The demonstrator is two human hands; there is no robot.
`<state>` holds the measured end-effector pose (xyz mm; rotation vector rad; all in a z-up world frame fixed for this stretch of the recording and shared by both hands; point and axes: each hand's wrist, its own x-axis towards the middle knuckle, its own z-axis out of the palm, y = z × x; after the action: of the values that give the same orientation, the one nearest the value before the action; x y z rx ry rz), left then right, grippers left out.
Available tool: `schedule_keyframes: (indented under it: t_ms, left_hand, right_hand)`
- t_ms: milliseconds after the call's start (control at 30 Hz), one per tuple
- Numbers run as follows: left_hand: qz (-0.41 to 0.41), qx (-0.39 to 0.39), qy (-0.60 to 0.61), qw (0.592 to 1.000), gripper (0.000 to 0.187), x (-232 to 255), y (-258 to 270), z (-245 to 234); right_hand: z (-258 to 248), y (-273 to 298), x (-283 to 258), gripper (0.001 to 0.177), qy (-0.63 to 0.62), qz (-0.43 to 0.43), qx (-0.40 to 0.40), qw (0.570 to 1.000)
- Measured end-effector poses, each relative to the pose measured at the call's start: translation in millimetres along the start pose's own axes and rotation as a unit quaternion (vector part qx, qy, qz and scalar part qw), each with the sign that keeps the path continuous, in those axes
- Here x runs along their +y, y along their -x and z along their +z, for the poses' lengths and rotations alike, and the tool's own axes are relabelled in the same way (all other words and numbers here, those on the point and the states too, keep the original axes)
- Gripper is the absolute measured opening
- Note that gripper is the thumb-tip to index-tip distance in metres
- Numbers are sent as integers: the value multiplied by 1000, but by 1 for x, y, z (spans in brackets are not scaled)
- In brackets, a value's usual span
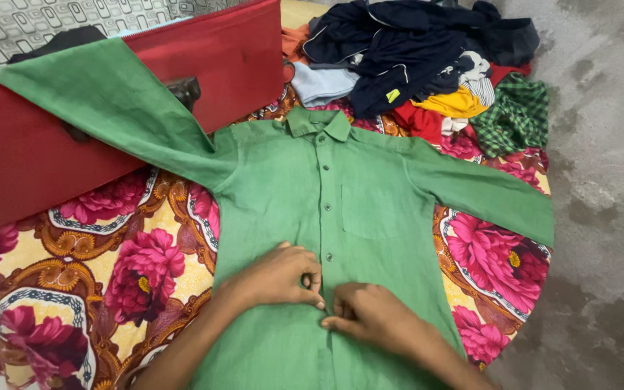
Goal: The person folds a green long-sleeved shirt on a bed. They button the shirt, smooth the fabric, fold each sleeve inward, and then fold the shirt in half lengthwise before folding it again to create a compact bundle.
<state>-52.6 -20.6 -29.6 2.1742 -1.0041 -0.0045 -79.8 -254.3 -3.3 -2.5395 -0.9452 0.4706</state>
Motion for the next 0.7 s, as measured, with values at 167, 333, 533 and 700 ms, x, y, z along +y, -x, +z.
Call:
schedule_keyframes:
  t_ms: [167, 333, 533, 700]
  left_hand:
    - [-46, -77, 103, 991, 28, 13, 0, 6]
    - [40, -63, 73, 995, 26, 17, -1, 13]
    - [35, -100, 118, 987, 24, 12, -1, 11]
    - [4, -109, 124, 986, 16, 10, 1, 14]
  right_hand:
    - [-10, 6, 21, 24, -118, -15, -39, 992]
    - [-9, 9, 45, 18, -280, -1, -61, 958]
    - [-1, 11, 53, 14, -307, -3, -60, 950]
    - [1, 11, 52, 12, -286, 28, -52, 956]
